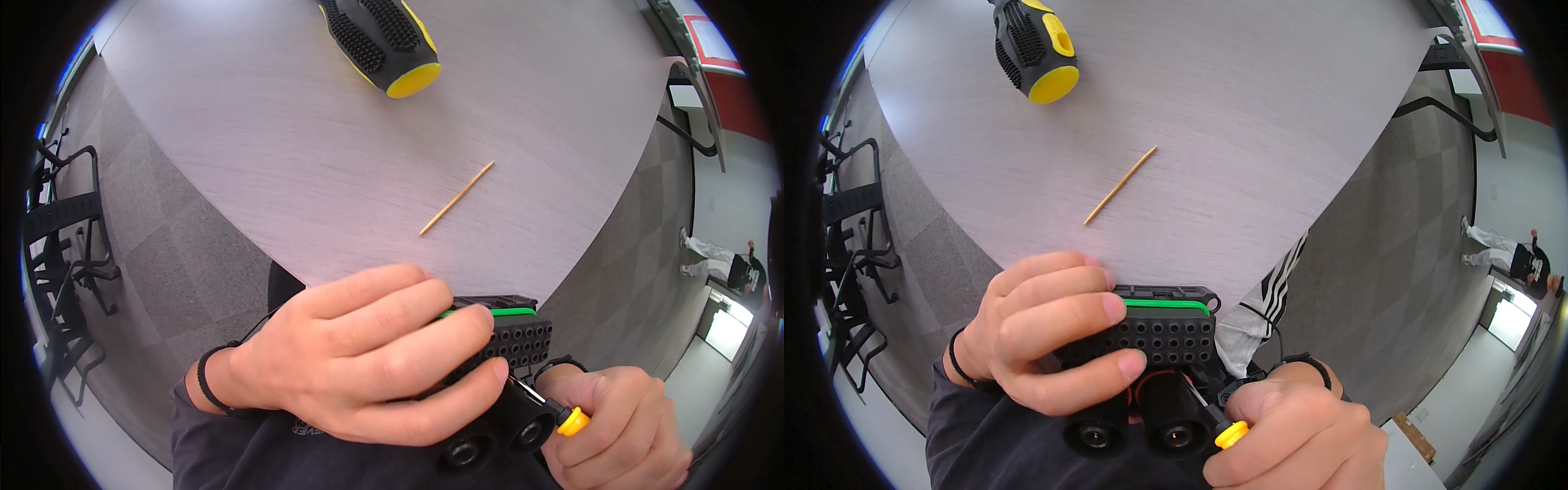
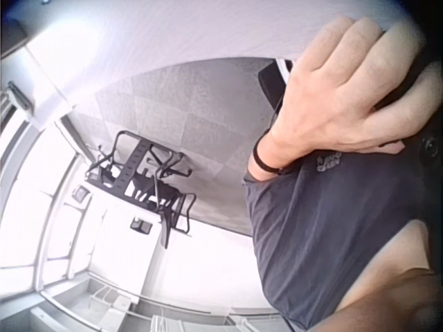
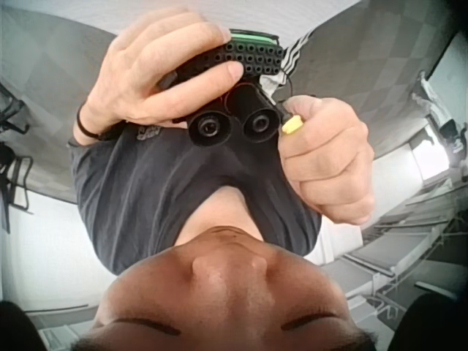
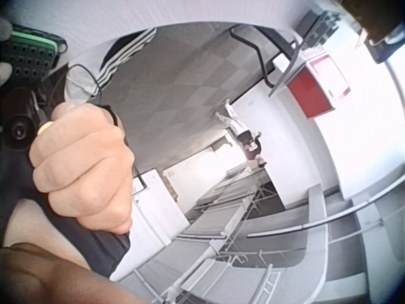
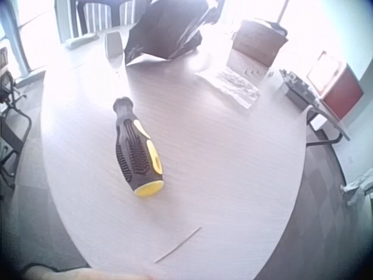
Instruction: The person assembles a black plastic component by hand, using a small precision screwdriver to tighten screws and checking the fit of the parts.
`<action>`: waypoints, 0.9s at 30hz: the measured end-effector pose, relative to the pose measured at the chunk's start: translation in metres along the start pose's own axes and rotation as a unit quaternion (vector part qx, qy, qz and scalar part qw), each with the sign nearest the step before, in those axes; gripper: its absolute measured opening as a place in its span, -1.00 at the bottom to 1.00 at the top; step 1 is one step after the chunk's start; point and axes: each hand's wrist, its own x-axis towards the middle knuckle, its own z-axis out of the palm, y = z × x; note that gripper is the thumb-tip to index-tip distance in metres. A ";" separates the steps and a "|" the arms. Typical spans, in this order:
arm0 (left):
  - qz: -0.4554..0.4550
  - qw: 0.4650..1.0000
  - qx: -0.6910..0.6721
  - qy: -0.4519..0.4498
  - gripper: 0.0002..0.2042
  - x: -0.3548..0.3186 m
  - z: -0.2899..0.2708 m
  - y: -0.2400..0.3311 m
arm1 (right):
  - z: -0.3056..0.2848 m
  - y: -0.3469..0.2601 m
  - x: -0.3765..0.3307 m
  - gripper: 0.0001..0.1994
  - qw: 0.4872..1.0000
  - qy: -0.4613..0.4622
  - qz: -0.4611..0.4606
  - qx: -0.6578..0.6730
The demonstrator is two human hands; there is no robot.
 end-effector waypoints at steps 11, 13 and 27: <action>-0.001 1.000 0.015 0.020 -0.71 0.003 0.005 0.007 | -0.009 -0.006 0.006 -0.67 0.985 -0.113 0.000 0.133; -0.003 1.000 0.017 0.018 -0.71 0.002 0.005 0.005 | -0.005 -0.003 0.007 -0.67 0.989 -0.096 -0.024 0.110; -0.022 0.999 0.040 0.008 -0.69 0.006 0.008 0.014 | -0.012 -0.006 0.000 -0.69 0.991 -0.111 -0.060 0.032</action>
